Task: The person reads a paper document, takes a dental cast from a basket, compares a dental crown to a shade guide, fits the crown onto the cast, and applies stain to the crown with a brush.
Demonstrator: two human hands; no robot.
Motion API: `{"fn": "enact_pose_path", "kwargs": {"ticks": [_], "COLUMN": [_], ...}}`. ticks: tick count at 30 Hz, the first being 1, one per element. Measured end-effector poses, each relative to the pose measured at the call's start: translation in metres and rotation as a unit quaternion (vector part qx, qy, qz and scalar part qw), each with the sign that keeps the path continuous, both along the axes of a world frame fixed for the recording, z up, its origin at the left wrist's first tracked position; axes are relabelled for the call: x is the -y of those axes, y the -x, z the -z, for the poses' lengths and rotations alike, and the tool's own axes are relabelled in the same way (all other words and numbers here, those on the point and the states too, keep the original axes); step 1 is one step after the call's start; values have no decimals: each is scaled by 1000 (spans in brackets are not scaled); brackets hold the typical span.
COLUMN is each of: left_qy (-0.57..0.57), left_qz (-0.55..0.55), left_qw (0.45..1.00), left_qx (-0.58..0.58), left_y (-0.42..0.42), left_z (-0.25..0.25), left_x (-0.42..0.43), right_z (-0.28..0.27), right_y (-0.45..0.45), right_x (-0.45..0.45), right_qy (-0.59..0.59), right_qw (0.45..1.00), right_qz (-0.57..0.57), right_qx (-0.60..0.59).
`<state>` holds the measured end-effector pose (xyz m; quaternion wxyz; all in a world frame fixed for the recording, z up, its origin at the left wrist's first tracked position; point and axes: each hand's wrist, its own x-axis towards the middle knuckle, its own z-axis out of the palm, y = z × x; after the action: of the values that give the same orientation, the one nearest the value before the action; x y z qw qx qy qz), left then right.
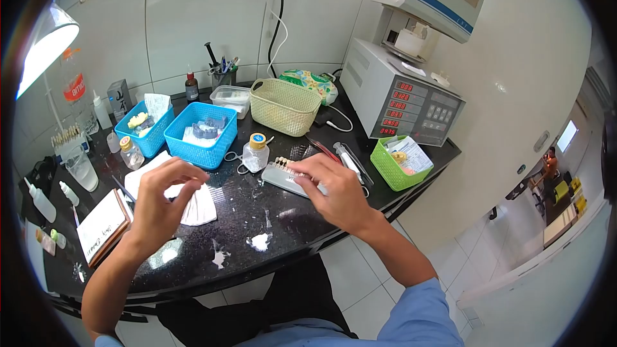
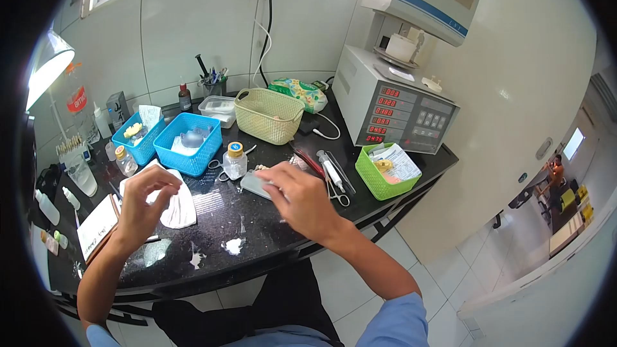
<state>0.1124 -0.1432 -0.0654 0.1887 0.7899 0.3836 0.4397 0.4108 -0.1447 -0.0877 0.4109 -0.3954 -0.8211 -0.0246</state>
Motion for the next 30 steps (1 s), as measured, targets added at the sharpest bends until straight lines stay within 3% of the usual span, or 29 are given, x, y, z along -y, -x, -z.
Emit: {"fn": "enact_pose_path", "kwargs": {"ticks": [3,7,9,16,30], "left_qy": [55,88,115,166,289], "left_qz": [-26,0,-14,32,67], "left_qw": [997,984,978,955,917], "left_qx": [37,157,175,244,268], "left_y": [19,36,41,42,42], "left_z": [3,19,25,38,41], "left_x": [-5,-12,-11,-9,-6], "right_z": [-14,-31,-28,-5,16], "right_y": [44,92,116,139,137], "right_x": [-10,-29,-48,-61,-63], "right_qy": [-50,-106,-157,-11,52], "right_qw": [995,982,967,967,957], "right_qz": [-72,-153,-198,-246,-277], "right_qx": [-38,20,-31,-64,-69]}}
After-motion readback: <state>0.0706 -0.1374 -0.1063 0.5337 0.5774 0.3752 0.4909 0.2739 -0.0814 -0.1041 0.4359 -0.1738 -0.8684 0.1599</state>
